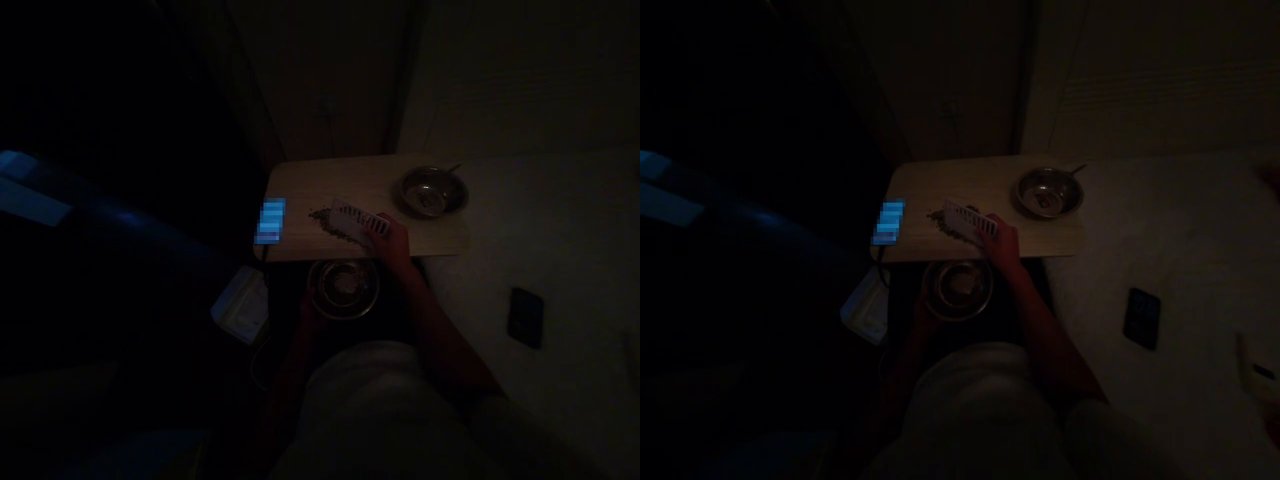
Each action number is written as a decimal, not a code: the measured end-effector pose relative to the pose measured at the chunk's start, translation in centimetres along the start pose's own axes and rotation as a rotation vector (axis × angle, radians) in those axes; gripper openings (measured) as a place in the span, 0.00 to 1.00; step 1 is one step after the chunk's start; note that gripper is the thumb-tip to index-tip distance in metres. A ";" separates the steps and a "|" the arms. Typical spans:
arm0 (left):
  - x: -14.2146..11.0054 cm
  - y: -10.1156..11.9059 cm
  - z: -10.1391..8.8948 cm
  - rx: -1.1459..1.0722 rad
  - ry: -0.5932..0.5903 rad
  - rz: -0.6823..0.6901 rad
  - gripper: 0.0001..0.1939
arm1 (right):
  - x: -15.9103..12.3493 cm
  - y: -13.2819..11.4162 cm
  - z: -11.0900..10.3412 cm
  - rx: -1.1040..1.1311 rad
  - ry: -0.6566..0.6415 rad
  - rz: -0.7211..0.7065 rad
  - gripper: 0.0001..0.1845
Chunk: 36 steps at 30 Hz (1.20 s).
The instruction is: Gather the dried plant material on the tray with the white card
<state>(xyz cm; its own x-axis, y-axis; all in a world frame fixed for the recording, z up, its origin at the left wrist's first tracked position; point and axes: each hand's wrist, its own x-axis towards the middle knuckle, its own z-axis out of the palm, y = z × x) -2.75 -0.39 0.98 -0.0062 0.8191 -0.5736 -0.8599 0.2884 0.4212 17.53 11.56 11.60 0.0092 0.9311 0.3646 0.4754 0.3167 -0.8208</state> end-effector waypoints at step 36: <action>-0.4 0.9 -0.5 -0.092 -0.017 0.069 0.20 | -0.8 -1.7 1.5 -0.019 -0.178 -0.032 0.11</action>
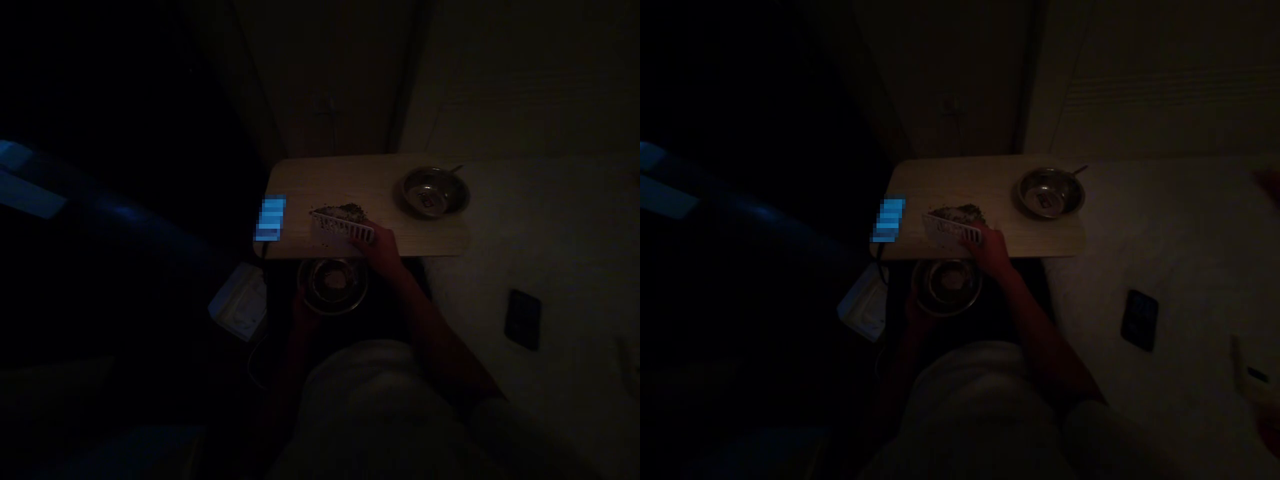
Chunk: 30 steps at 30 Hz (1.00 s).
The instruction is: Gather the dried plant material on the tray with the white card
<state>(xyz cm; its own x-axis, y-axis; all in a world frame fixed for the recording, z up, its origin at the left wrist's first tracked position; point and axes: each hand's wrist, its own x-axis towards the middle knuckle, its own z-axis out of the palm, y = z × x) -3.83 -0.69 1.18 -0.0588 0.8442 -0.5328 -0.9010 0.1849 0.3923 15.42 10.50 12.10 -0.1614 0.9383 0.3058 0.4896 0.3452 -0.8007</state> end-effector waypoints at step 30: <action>-0.7 1.9 0.5 -0.037 0.089 0.081 0.20 | 1.4 -1.0 3.3 0.003 -0.063 -0.056 0.11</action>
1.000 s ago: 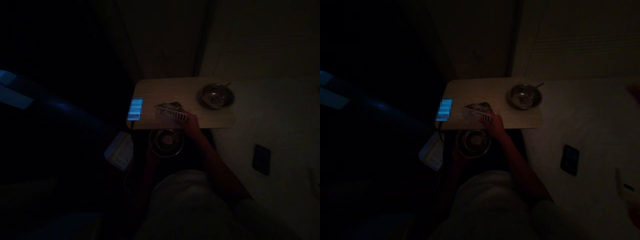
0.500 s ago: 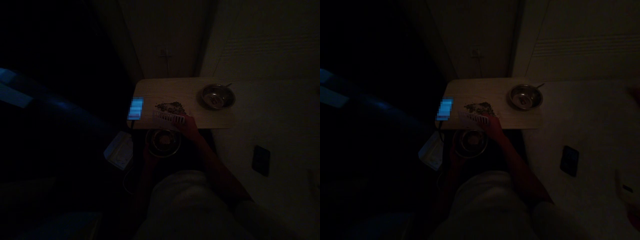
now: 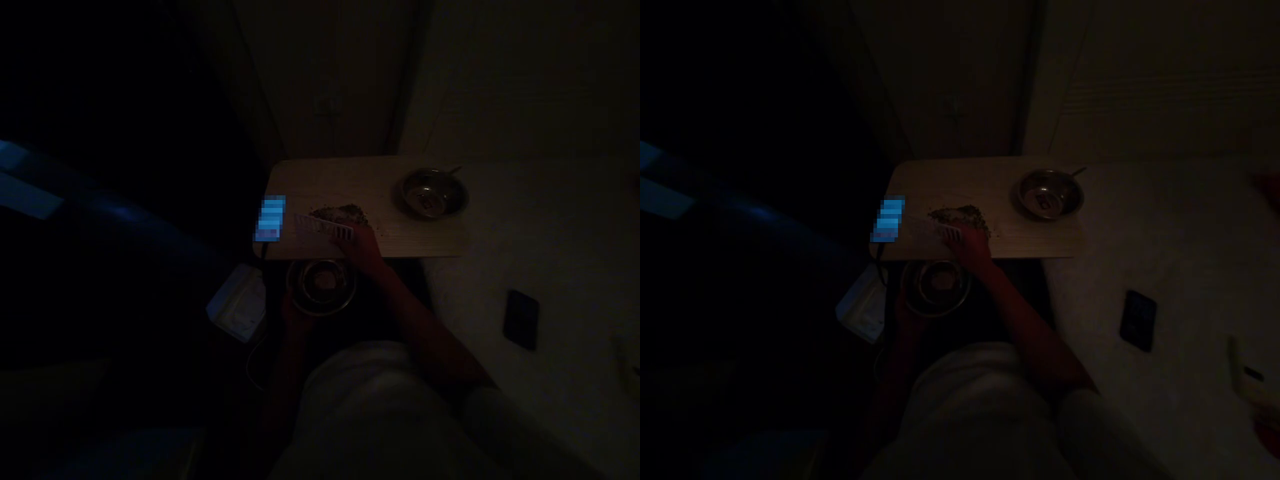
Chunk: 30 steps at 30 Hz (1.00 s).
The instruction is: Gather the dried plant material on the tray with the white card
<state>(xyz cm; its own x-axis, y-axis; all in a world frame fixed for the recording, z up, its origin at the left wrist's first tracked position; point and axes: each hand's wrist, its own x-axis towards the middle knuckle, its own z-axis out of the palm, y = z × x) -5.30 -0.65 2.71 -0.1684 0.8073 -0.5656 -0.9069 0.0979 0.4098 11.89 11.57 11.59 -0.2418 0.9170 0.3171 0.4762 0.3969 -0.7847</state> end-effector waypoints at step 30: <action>1.0 -2.8 -0.6 0.129 -0.003 -0.122 0.14 | -1.6 3.4 -5.8 0.012 0.225 0.082 0.11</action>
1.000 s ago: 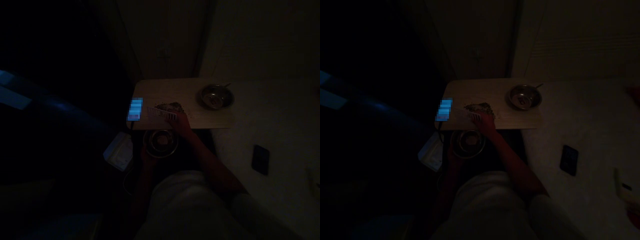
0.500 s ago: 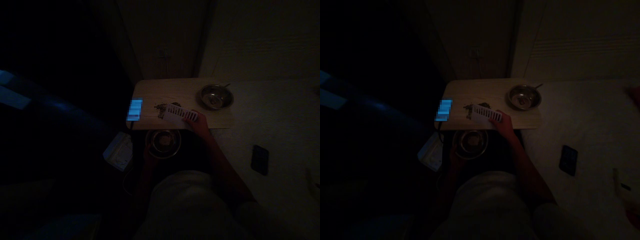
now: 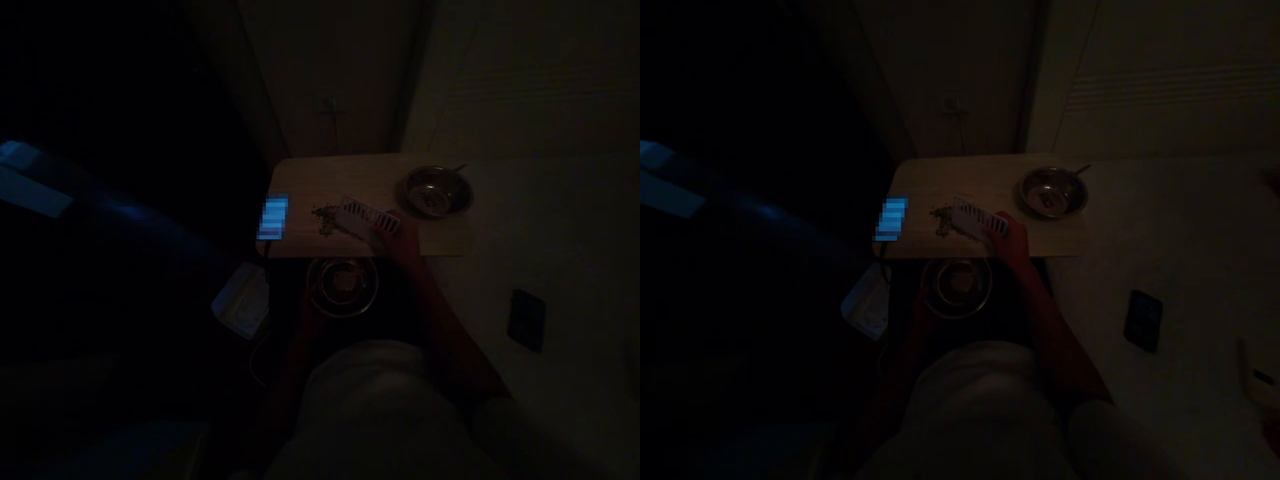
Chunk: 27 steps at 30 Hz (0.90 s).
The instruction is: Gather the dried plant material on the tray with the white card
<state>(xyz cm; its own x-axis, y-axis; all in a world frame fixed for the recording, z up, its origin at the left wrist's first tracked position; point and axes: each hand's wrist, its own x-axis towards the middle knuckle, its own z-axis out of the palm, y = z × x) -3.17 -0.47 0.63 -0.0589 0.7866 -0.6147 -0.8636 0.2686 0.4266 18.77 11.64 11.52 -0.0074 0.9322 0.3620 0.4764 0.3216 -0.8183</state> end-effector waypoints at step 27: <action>0.1 -0.8 -0.1 0.033 -0.044 -0.021 0.13 | -1.1 -0.6 -0.8 0.101 -0.027 0.049 0.12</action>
<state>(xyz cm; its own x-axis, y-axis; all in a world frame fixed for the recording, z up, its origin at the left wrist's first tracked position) -2.52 -0.63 0.15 -0.0186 0.8040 -0.5943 -0.8476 0.3027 0.4359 19.22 10.33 11.95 -0.0103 0.9508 0.3095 0.3854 0.2894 -0.8762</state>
